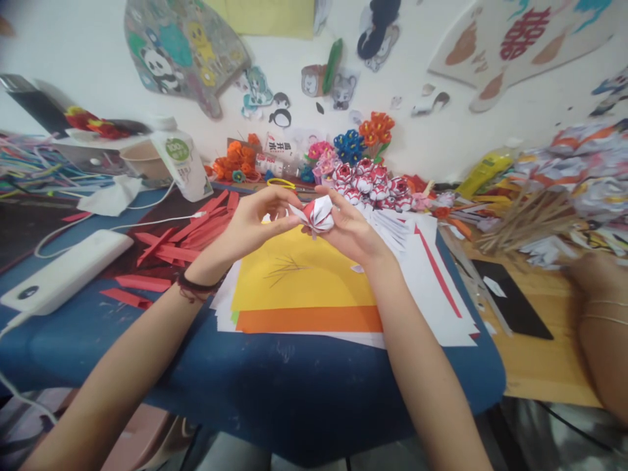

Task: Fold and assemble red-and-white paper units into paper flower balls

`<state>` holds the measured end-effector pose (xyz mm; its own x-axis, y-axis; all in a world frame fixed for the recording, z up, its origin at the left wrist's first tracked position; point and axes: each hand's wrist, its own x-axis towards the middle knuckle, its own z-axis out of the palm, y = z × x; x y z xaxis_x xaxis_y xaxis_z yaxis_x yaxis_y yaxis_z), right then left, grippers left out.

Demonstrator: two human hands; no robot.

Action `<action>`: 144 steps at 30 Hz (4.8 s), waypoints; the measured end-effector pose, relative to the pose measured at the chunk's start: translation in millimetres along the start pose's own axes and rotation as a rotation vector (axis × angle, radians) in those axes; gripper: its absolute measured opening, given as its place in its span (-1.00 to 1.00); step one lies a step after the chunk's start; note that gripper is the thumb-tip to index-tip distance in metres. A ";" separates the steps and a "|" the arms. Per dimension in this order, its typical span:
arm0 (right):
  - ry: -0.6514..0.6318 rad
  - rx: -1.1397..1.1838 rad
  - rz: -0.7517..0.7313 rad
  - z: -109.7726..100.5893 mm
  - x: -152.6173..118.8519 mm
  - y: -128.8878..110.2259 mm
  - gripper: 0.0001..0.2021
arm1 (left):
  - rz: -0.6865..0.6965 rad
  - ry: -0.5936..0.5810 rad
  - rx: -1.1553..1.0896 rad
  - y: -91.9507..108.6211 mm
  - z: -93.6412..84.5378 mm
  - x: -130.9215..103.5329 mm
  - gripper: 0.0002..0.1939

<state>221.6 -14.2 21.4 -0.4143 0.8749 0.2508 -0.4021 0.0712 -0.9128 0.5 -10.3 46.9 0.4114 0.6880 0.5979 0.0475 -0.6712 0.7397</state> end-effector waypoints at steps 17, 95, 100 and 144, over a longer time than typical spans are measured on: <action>0.073 0.035 0.045 8.3 6.4 9.3 -0.60 | 0.071 0.004 0.253 3.9 11.3 -5.0 -0.78; 0.272 -1.272 -0.631 24.7 5.3 15.5 -0.86 | -0.101 0.095 0.549 -0.8 16.7 -9.1 -0.85; 0.350 -0.950 -0.411 23.4 4.1 12.3 -0.93 | -0.005 0.070 0.626 -6.2 16.7 -11.5 -0.87; 0.232 -0.964 -0.078 18.0 4.8 1.1 -0.57 | -0.215 0.079 0.412 -15.2 6.1 -0.3 -0.97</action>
<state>204.4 -18.6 27.3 -0.2036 0.9160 0.3456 0.4570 0.4011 -0.7939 5.1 -2.0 33.6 0.2830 0.8314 0.4782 0.4876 -0.5541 0.6747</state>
